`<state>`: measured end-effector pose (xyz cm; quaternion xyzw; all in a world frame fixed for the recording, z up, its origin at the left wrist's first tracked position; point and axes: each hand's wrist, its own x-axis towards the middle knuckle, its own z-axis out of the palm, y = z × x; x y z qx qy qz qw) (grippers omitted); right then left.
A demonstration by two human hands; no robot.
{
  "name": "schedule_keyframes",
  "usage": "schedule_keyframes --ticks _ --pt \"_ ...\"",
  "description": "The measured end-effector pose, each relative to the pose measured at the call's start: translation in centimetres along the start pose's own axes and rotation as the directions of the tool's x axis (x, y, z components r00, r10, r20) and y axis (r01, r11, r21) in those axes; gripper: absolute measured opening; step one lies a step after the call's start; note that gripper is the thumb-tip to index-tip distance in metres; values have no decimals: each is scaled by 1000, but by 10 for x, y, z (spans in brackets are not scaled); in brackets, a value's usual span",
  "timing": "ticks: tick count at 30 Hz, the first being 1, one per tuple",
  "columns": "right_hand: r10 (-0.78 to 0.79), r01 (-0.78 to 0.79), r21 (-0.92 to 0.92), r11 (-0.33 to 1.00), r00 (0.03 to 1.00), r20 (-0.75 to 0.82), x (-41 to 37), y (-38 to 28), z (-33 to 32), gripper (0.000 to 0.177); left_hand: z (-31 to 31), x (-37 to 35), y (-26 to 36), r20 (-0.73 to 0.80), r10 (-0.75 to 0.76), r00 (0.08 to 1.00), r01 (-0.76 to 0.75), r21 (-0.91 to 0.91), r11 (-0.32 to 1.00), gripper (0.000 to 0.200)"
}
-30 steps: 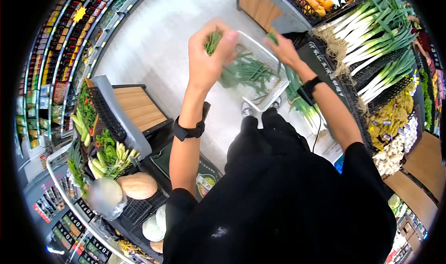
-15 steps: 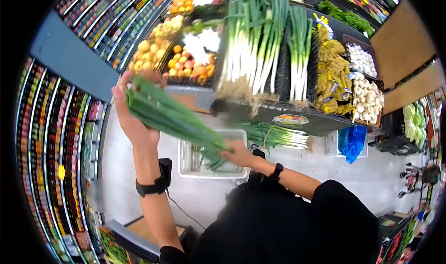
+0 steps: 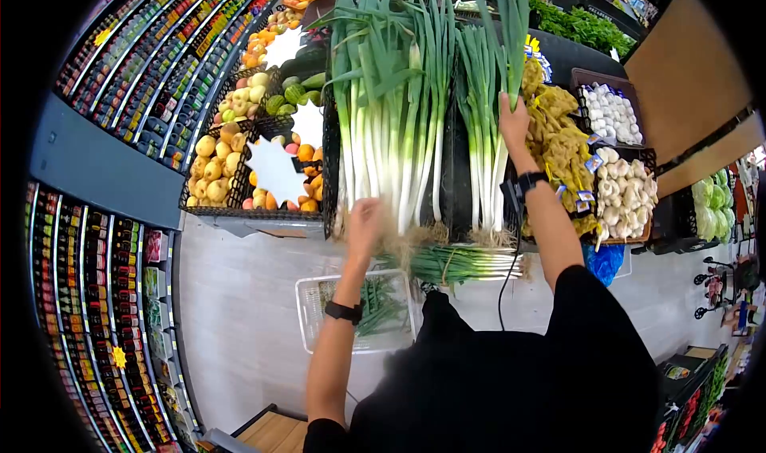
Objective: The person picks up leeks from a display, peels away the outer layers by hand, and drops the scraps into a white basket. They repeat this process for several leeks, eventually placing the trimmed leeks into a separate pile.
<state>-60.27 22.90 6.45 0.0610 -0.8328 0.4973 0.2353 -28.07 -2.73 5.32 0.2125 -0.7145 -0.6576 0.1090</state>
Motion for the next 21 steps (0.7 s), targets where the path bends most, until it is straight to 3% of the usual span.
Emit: schedule_keyframes --ticks 4,6,10,12,14,16,18,20,21 --pt "97 -113 -176 978 990 -99 48 69 46 42 33 46 -48 -37 24 999 -21 67 998 17" --pt "264 -248 -132 960 957 117 55 96 55 40 45 57 -55 -45 103 994 -83 323 943 19" --pt "29 -32 -245 969 999 -17 31 112 71 39 65 83 -81 13 203 979 -178 542 822 20" --pt "43 -47 -250 967 999 -19 15 104 67 40 76 93 -85 46 194 980 -185 572 799 26" --pt "3 -10 -265 964 1000 -28 4 108 64 43 92 106 -87 54 282 958 -251 634 732 33" --pt "-2 -9 -299 954 999 -36 -3 106 64 45 107 117 -85 61 248 967 -221 685 694 42" --pt "27 -37 -277 960 999 -40 -2 104 63 46 122 128 -82 -46 143 989 -60 754 655 46" --pt "61 -68 -247 967 997 -38 -4 101 58 48 132 139 -82 -63 136 989 -49 723 689 48" --pt "28 -35 -329 944 999 -27 -9 92 54 48 136 143 -77 -110 107 988 -5 672 741 48"
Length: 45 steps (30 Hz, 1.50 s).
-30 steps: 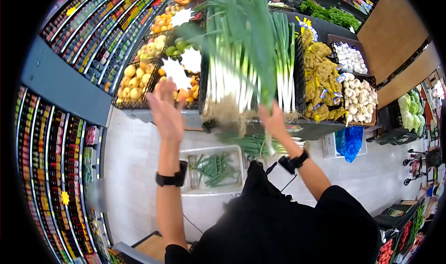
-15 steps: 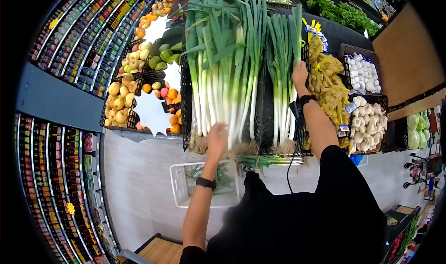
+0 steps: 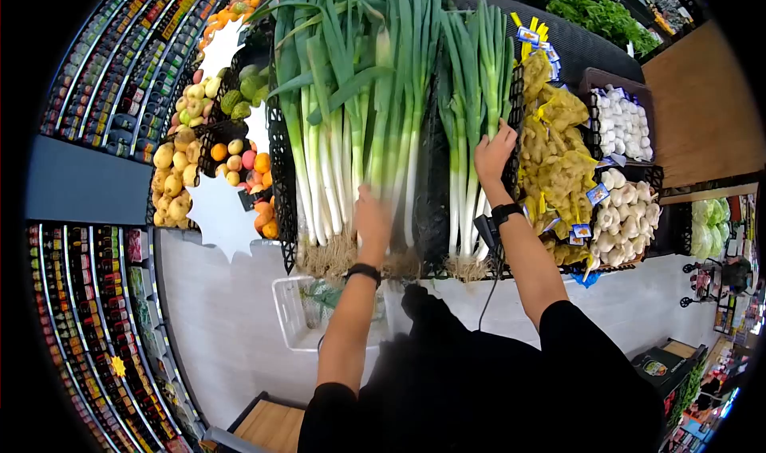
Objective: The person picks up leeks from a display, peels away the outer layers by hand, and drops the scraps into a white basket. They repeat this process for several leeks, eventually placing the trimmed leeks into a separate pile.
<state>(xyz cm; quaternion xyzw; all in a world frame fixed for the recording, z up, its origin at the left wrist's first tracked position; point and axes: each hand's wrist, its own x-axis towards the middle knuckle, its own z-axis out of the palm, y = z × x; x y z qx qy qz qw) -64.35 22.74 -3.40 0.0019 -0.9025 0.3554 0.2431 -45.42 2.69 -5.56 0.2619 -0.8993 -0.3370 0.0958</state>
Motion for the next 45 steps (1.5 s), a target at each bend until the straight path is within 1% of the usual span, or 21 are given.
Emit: schedule_keyframes --ticks 2,3,5,6,7,8,9,11,13,16,19,21,25,28,32,35,37,40,42,43,45 --pt "-10 10 -72 997 1000 -1 -12 -19 -15 50 2 8 -4 9 -93 996 93 -83 992 46" --pt "-114 111 -45 993 992 -47 -17 -23 -21 47 10 14 -11 -35 -69 997 65 -96 993 45" --pt "-205 218 196 956 975 -84 -24 -43 -36 39 11 12 -15 -103 32 994 -42 -89 995 41" --pt "-169 168 356 919 985 -28 -30 -64 -48 29 -2 10 -4 -107 33 994 -41 -80 996 41" --pt "-115 70 596 800 993 37 -39 -76 -44 24 -24 6 17 -15 -66 998 62 -171 983 40" --pt "-50 -147 700 699 966 254 -48 -86 -40 25 -38 0 30 81 -157 984 172 -251 952 39" --pt "-29 -368 736 568 885 464 -56 -95 -33 27 -42 -7 32 54 -119 991 130 -294 947 35" --pt "25 -523 668 530 797 604 -72 -112 -6 36 -41 -20 16 68 -42 997 65 -398 915 33" --pt "69 -862 481 162 496 865 -75 -140 -1 48 -62 -42 17 251 -156 955 231 -308 923 33" --pt "-114 -935 329 -128 344 932 -72 -164 3 35 -75 -86 0 308 -169 936 286 -388 876 29" --pt "-245 -939 339 -53 341 907 -80 -157 33 31 -97 -125 -13 375 -173 911 376 -578 725 27" --pt "-141 -962 264 -67 271 952 -85 -158 48 25 -110 -148 -25 338 -134 932 293 -481 826 28" --pt "-88 -966 252 62 246 965 -82 -169 53 29 -128 -183 -44 426 -233 874 417 -413 809 31" --pt "23 -972 213 96 216 976 -83 -174 58 36 -131 -211 -66 416 -218 883 386 -378 842 31" --pt "63 -977 209 40 212 975 -84 -178 60 36 -141 -241 -85 406 -214 889 385 -407 828 31" --pt "29 -964 247 100 251 968 -83 -176 58 38 -159 -270 -90 410 -211 887 362 -338 868 28" --pt "-92 -980 201 11 199 976 -76 -169 67 40 -159 -293 -108 327 -123 937 225 -297 928 25" --pt "-142 -974 217 58 207 968 -82 -175 55 40 -163 -328 -137 433 -255 864 418 -337 844 23" --pt "-125 -974 186 132 169 978 -97 -183 49 37 -169 -342 -148 414 -228 881 374 -318 871 24" --pt "-258 -984 126 125 91 962 -103 -184 53 38 -173 -350 -149 394 -191 899 321 -296 900 24" --pt "-202 -973 89 211 46 978 -117 -195 44 40 -180 -361 -154 421 -249 872 391 -293 872 24"
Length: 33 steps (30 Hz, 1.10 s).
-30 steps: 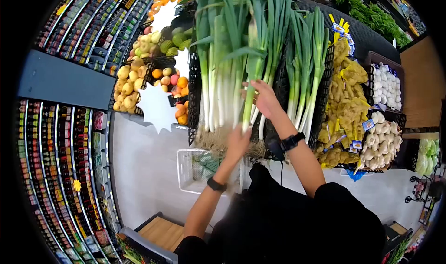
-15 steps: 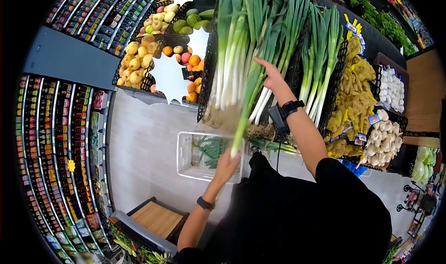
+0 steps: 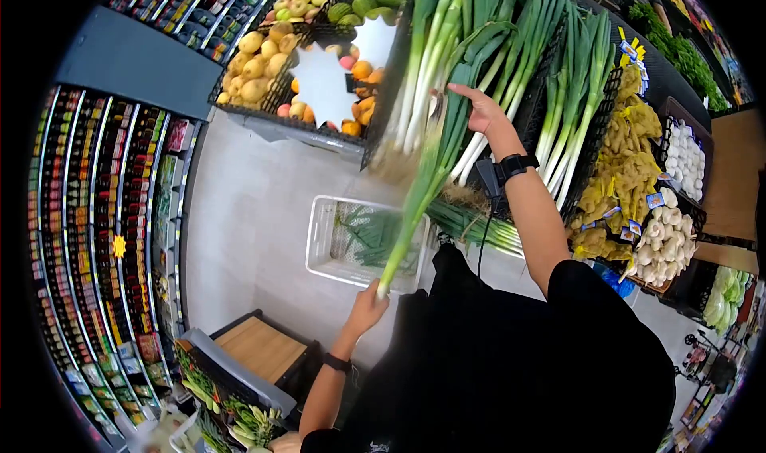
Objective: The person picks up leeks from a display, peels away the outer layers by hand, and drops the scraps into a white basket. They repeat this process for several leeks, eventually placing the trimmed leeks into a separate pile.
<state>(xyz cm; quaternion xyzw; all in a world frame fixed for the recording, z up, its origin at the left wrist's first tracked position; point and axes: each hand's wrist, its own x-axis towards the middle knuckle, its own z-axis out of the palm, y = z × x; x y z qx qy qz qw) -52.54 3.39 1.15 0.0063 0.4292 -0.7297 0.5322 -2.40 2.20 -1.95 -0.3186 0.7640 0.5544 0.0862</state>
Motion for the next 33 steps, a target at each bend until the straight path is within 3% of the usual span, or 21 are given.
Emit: schedule_keyframes --ticks 1,5,8,9,10,12,13,15,17,18,19,21,23,24,26,27,28,30,32,33 --pt "-38 38 -2 999 999 -12 -2 7 12 31 -2 -6 -6 -27 26 999 -27 -14 1000 24" --pt "-52 37 105 994 988 143 -13 21 25 27 -10 -29 -42 -54 25 998 -27 -36 999 22" --pt "-144 129 99 987 976 163 -54 34 79 27 -18 -49 -74 -27 33 999 -35 -99 994 23" --pt "-181 168 81 983 959 217 -69 38 100 20 -20 -58 -89 10 21 1000 -19 -143 990 25" --pt "-184 178 57 982 974 131 -86 43 127 13 -21 -64 -103 -1 26 1000 -26 -154 988 25" --pt "-176 111 155 982 844 507 -111 59 172 13 -25 -70 -136 85 63 994 -17 -457 890 30" --pt "-191 145 126 981 816 546 -128 69 202 16 -31 -69 -156 155 84 984 -19 -382 924 43" --pt "-139 129 61 990 759 636 -164 88 256 13 -54 -79 -116 150 141 979 -44 -518 854 55" --pt "-82 112 0 994 721 688 -199 115 304 13 -86 -84 -76 114 303 946 -204 -516 832 76" --pt "-46 138 -66 988 679 732 -219 128 327 13 -98 -76 -73 23 401 916 -334 -513 791 81" --pt "-9 168 -126 978 633 774 -236 141 348 14 -110 -71 -70 -69 492 868 -458 -493 740 86" --pt "24 210 -187 960 603 798 -264 168 380 15 -150 -102 0 -108 615 781 -560 -556 614 96" --pt "33 300 -234 925 549 835 -279 187 406 17 -177 -120 46 -1 772 636 -616 -602 507 94" --pt "45 295 -242 924 546 837 -286 189 416 17 -184 -115 44 -14 770 637 -620 -604 502 94" --pt "131 232 -285 930 515 847 -292 189 432 18 -196 -109 36 227 801 554 -426 -749 507 93" --pt "172 162 -263 951 428 887 -285 185 434 11 -194 -110 34 183 829 529 -332 -854 400 89" --pt "174 161 -263 951 425 888 -283 184 437 11 -196 -117 32 180 828 531 -335 -853 400 89" --pt "153 9 -177 984 460 875 -282 180 442 9 -199 -127 30 290 765 575 -174 -870 461 85" --pt "149 4 -167 986 432 889 -278 170 445 8 -194 -131 28 321 792 519 -186 -862 471 76" --pt "97 54 -141 989 492 865 -277 165 443 7 -189 -125 18 329 808 489 -221 -849 480 73"
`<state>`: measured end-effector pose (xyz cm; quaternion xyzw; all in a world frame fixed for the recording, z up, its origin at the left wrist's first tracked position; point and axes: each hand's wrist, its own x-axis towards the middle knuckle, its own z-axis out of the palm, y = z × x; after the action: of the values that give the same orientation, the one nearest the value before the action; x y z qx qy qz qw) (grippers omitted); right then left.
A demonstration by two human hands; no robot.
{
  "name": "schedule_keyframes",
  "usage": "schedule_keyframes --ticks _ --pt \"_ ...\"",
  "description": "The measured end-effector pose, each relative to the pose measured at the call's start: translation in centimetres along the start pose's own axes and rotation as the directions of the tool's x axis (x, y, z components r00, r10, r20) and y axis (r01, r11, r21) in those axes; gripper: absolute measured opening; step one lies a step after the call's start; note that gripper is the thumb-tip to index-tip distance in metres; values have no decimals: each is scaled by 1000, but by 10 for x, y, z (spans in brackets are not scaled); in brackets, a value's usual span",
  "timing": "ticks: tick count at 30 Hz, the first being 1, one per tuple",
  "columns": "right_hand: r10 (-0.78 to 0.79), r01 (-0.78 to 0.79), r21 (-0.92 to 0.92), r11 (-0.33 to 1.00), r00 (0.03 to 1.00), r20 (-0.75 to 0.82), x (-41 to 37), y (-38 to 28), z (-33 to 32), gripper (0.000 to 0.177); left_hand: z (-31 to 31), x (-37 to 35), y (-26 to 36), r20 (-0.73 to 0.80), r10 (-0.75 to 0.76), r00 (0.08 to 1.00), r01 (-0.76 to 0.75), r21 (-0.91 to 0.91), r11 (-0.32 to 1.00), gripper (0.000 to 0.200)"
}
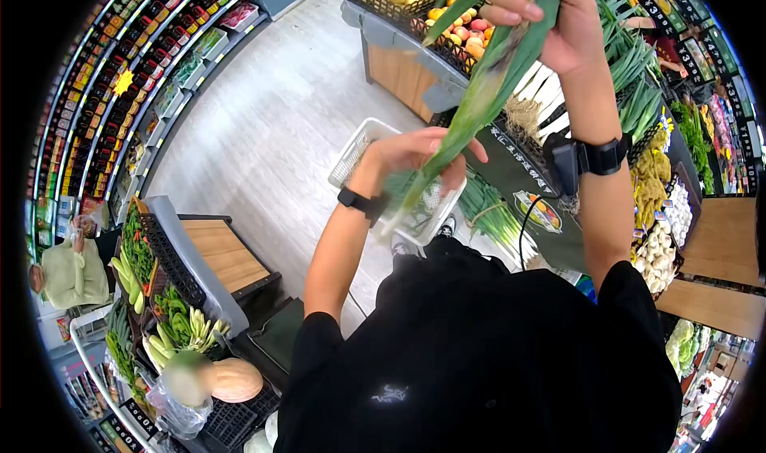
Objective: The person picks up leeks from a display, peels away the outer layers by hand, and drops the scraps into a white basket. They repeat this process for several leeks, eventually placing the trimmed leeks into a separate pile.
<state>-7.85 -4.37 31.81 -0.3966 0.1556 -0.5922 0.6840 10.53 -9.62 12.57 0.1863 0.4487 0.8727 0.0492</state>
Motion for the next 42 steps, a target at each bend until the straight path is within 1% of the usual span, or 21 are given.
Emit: schedule_keyframes --ticks 3,5,6,7,9,11,13,16,19,21,22,23,25,27,29,30,32,34,36,40,42 --pt "-79 83 12 996 975 -210 -6 5 3 5 -3 -7 -22 -42 62 997 -64 -68 996 59" --pt "-321 79 -404 911 751 -577 -12 16 4 10 6 -10 -24 -485 12 875 54 122 991 51" --pt "-301 -63 -551 832 783 -545 -20 17 -21 28 12 -9 -22 -580 13 815 119 189 975 43" --pt "-300 -66 -556 828 786 -541 -37 26 -41 28 16 -8 -22 -578 21 816 111 192 975 43" --pt "-388 -214 -690 692 696 -605 -65 46 -69 52 25 -10 -26 -743 134 656 191 336 922 38" --pt "-370 -236 -658 715 670 -643 -73 73 -47 48 30 -9 -29 -775 170 609 223 372 901 37" --pt "-271 -275 -712 646 790 -550 -79 81 -41 37 34 -9 -32 -804 204 559 268 407 873 36" --pt "-325 -216 -709 672 774 -544 -79 86 -46 29 37 -8 -35 -859 221 462 335 399 853 37" --pt "-328 -246 -780 576 804 -496 -83 88 -45 27 38 -11 -41 -897 222 382 406 378 832 34" --pt "-139 -298 -867 401 915 -379 -89 84 -44 24 38 -14 -43 -883 299 362 355 427 831 35" --pt "-152 -320 -915 246 920 -362 -92 82 -52 19 39 -17 -44 -874 337 352 330 452 829 35" --pt "-149 -322 -913 250 919 -365 -95 79 -54 19 39 -20 -45 -876 332 350 332 448 830 35" --pt "-281 -216 -976 37 935 -218 -97 72 -51 16 39 -28 -45 -879 377 293 352 465 812 33" --pt "-359 -131 -957 257 907 -221 -98 68 -61 21 43 -33 -45 -900 339 274 360 423 831 30" --pt "-474 10 -792 610 806 -355 -96 84 -77 24 44 -37 -45 -869 294 398 233 406 884 25" --pt "-474 8 -792 611 804 -358 -92 94 -76 24 56 -36 -33 -914 176 365 366 315 876 22" --pt "-414 162 -435 886 699 -583 -81 112 -70 29 51 -43 -38 -882 207 424 351 371 860 22" --pt "-386 94 -474 875 727 -568 -83 116 -67 27 50 -50 -32 -849 244 468 329 424 844 23" --pt "-316 8 -517 856 800 -510 -85 122 -65 22 54 -59 -19 -795 102 599 106 205 973 29" --pt "-126 -107 -475 874 893 -432 -80 130 -56 21 39 -65 -4 -671 177 720 108 360 927 37" --pt "-151 -77 -434 898 871 -467 -75 128 -40 21 28 -74 -5 -671 187 717 132 394 909 36"
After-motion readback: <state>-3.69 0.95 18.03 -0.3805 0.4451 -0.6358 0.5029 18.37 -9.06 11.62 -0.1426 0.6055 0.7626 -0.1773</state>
